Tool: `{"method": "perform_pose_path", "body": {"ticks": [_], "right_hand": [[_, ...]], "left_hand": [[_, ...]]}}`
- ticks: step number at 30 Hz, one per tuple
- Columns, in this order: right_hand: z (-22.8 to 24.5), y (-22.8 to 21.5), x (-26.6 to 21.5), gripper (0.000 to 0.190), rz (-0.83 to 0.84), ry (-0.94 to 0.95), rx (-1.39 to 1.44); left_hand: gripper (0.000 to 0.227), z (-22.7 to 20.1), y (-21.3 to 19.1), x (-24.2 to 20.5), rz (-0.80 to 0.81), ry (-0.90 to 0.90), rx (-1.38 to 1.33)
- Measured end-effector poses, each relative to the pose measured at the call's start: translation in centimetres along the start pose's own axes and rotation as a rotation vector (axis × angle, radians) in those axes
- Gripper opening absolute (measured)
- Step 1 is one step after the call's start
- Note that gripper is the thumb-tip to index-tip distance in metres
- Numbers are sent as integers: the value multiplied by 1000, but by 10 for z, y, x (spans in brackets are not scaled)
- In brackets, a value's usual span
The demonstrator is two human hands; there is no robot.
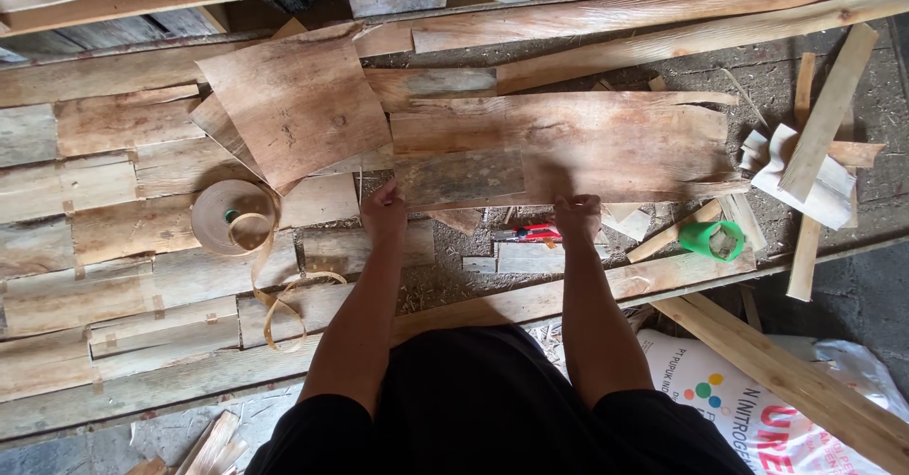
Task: Cutting and trimming pieces of wood bark with a utility knife on a workbench.
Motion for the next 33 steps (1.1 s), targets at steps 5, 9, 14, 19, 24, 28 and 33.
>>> {"method": "perform_pose_path", "body": {"ticks": [5,9,14,19,24,28,33], "right_hand": [[13,-8,-7,42,-52,-97,-4],[58,-22,-25,34,-147,-169,-590],[82,23,-3,26,-132,-590,-195],[86,40,-1,24,-30,-488,-175],[83,46,0,26,-41,-462,-269],[79,48,3,19,-72,-457,-193],[73,55,9,21,-72,-438,-244]], "left_hand": [[35,14,-6,4,-46,-59,-71],[35,-28,-6,-12,-49,-85,28],[36,-25,-8,-9,-48,-79,49],[34,-49,-7,-13,-26,-78,94],[27,-60,-5,-10,-46,120,319],[19,-58,-9,-5,-134,41,368],[19,-42,-13,9,-159,-42,314]]}}
Point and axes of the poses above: each hand's wrist, its own x-axis towards the middle knuckle, its own y-axis out of the palm, z = x × y, the point moved 8 cm from there along x, towards the middle knuckle, and after that the axes turned 15 degrees about -x, right-handed, at the moved point
